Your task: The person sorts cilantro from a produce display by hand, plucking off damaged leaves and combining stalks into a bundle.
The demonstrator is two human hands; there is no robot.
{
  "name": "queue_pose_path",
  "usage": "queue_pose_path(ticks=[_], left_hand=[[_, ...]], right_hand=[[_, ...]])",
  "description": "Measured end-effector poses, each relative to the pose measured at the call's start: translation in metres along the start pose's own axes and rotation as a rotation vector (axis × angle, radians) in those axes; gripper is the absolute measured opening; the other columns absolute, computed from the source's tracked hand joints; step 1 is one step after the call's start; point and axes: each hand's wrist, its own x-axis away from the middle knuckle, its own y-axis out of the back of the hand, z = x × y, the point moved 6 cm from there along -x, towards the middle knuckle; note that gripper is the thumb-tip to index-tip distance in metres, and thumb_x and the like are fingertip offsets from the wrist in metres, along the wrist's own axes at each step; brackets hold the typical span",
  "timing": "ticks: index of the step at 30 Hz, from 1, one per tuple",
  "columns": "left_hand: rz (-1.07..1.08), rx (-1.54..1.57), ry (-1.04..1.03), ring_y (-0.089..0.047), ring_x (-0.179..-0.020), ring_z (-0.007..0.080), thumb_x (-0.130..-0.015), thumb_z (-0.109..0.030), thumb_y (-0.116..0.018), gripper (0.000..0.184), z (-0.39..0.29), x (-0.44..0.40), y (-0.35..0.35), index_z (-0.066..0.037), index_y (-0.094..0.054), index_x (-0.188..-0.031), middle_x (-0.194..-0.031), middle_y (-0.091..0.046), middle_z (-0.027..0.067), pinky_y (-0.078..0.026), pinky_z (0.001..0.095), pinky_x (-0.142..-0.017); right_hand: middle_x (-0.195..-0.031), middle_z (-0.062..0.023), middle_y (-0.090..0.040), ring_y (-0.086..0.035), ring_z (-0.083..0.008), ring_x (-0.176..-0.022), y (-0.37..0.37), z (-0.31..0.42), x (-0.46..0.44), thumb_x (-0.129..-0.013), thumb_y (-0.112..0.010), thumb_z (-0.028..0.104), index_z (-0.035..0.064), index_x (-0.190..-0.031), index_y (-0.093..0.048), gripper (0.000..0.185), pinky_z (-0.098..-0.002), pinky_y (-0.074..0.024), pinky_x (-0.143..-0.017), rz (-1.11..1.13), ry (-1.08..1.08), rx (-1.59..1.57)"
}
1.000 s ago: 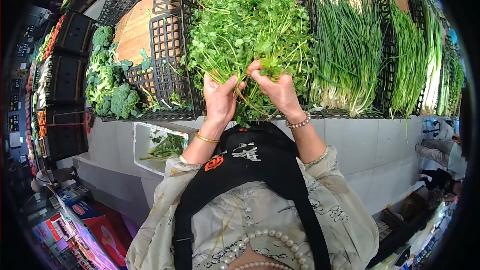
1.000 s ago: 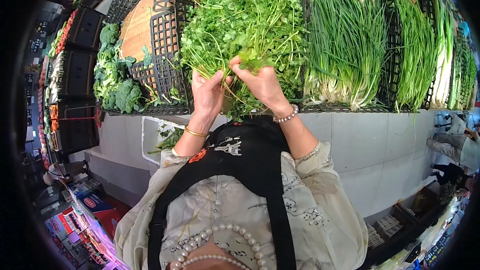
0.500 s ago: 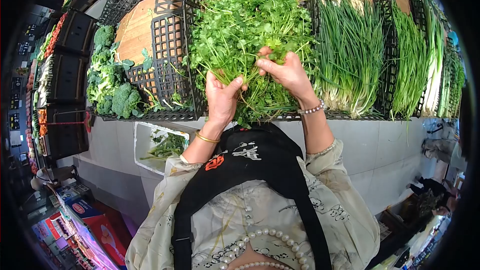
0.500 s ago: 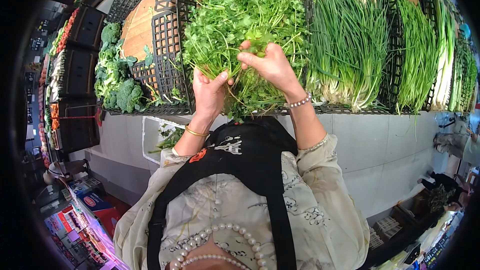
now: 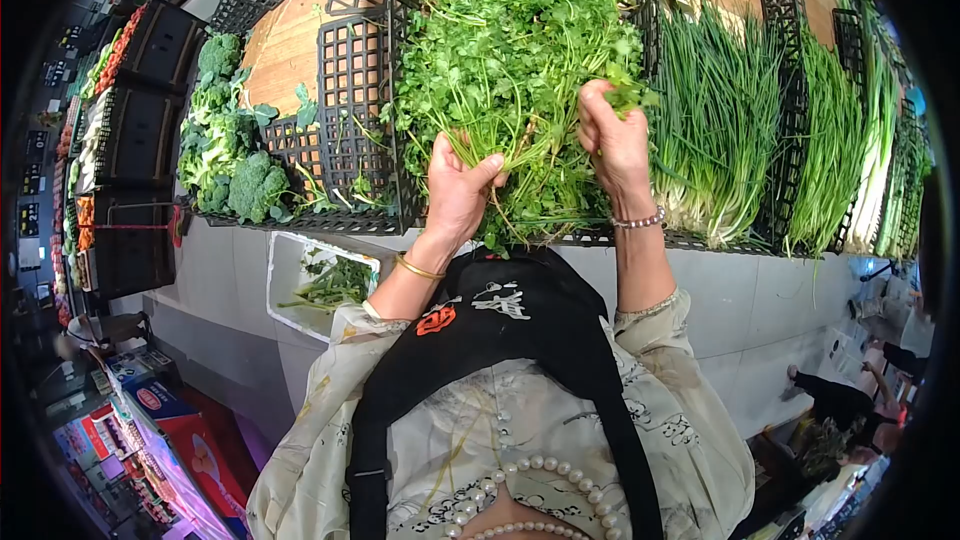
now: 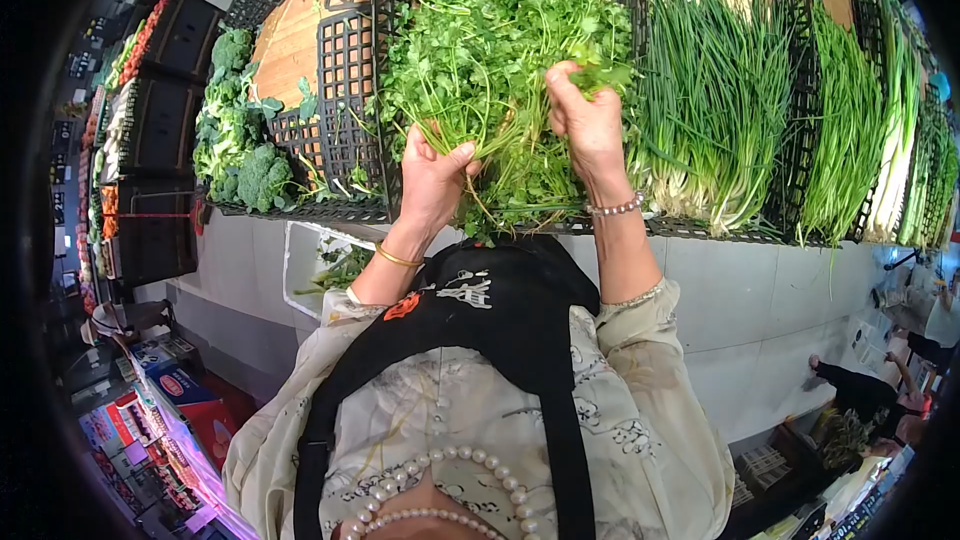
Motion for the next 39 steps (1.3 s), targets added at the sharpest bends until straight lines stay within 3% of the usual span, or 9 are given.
queue_pose_path(ticks=[3,7,14,17,18,25,32,37,39], left_hand=[[-0.032,-0.018,0.013,-0.057,-0.072,0.0131,-0.083,0.013,-0.058,0.033,0.000,0.000,0.000,-0.006,-0.041,-0.103,-0.092,-0.057,0.0063,-0.048,0.0245,-0.058],[-0.048,-0.076,0.008,-0.057,-0.070,0.0121,-0.081,0.013,-0.060,0.034,0.000,0.000,0.000,-0.006,-0.041,-0.101,-0.091,-0.057,0.0062,-0.049,0.0238,-0.057],[-0.039,-0.262,-0.082,-0.056,-0.069,0.0087,-0.078,0.014,-0.062,0.035,-0.004,0.002,-0.003,-0.006,-0.041,-0.100,-0.088,-0.055,0.0035,-0.048,0.0219,-0.055],[-0.040,-0.253,-0.056,-0.057,-0.069,0.0112,-0.080,0.014,-0.060,0.035,-0.006,0.005,0.000,-0.006,-0.040,-0.101,-0.089,-0.057,0.0058,-0.048,0.0235,-0.057],[-0.039,-0.231,-0.035,-0.058,-0.070,0.0125,-0.081,0.014,-0.059,0.035,-0.006,0.006,0.002,-0.006,-0.040,-0.102,-0.089,-0.058,0.0070,-0.048,0.0243,-0.059],[-0.036,-0.147,-0.031,-0.056,-0.068,0.0130,-0.081,0.015,-0.058,0.035,-0.005,0.007,0.001,-0.006,-0.039,-0.101,-0.087,-0.057,0.0077,-0.047,0.0248,-0.059],[-0.003,-0.246,-0.014,-0.057,-0.069,0.0132,-0.084,0.011,-0.059,0.033,0.000,0.006,-0.001,-0.005,-0.039,-0.105,-0.088,-0.057,0.0083,-0.049,0.0240,-0.061],[0.068,-0.275,0.023,-0.058,-0.074,0.0118,-0.083,0.012,-0.057,0.032,0.008,0.007,0.001,-0.003,-0.041,-0.106,-0.099,-0.053,0.0073,-0.053,0.0236,-0.063],[0.030,-0.140,0.138,-0.064,-0.083,0.0201,-0.084,0.014,-0.051,0.032,0.011,0.008,0.009,-0.001,-0.039,-0.109,-0.105,-0.054,0.0125,-0.054,0.0261,-0.064]], right_hand=[[-0.064,0.0058,-0.050,-0.037,-0.0001,-0.048,-0.013,0.015,0.011,-0.093,-0.057,0.014,0.0042,-0.094,-0.062,0.011,-0.0175,-0.0271,-0.039,0.079,0.079,0.259],[-0.088,-0.0064,-0.064,-0.059,-0.0106,-0.070,-0.041,0.015,0.024,-0.088,-0.060,0.011,-0.0005,-0.099,-0.062,0.016,-0.0246,-0.0483,-0.062,0.270,0.305,0.688],[-0.085,-0.0135,-0.060,-0.058,-0.0290,-0.074,-0.068,0.006,0.027,-0.083,-0.062,0.013,0.0001,-0.092,-0.061,0.016,-0.0390,-0.0474,-0.070,0.238,0.371,1.141],[-0.079,-0.0105,-0.060,-0.057,-0.0185,-0.066,-0.052,-0.003,0.022,-0.083,-0.064,0.012,-0.0024,-0.092,-0.063,0.017,-0.0328,-0.0429,-0.058,0.351,0.842,1.027],[-0.067,-0.0009,-0.055,-0.048,-0.0101,-0.056,-0.045,-0.006,0.015,-0.086,-0.063,0.012,-0.0015,-0.088,-0.064,0.014,-0.0275,-0.0370,-0.050,0.212,0.385,0.802],[-0.056,0.0098,-0.040,-0.030,-0.0007,-0.045,-0.033,-0.017,0.017,-0.094,-0.057,0.014,0.0019,-0.100,-0.064,0.015,-0.0213,-0.0234,-0.041,0.109,-0.083,0.435],[-0.063,0.0054,-0.045,-0.031,-0.0010,-0.045,-0.035,-0.020,0.022,-0.094,-0.053,0.006,0.0003,-0.108,-0.057,0.016,-0.0193,-0.0254,-0.040,0.206,-0.150,0.032],[-0.072,0.0020,-0.053,-0.035,-0.0019,-0.048,-0.022,-0.003,0.013,-0.093,-0.056,0.008,0.0020,-0.106,-0.057,0.014,-0.0185,-0.0276,-0.040,0.054,-0.050,0.127],[-0.073,0.0020,-0.054,-0.035,-0.0022,-0.047,-0.011,0.014,0.008,-0.094,-0.055,0.010,0.0027,-0.104,-0.058,0.012,-0.0182,-0.0277,-0.040,-0.037,0.049,0.165]])
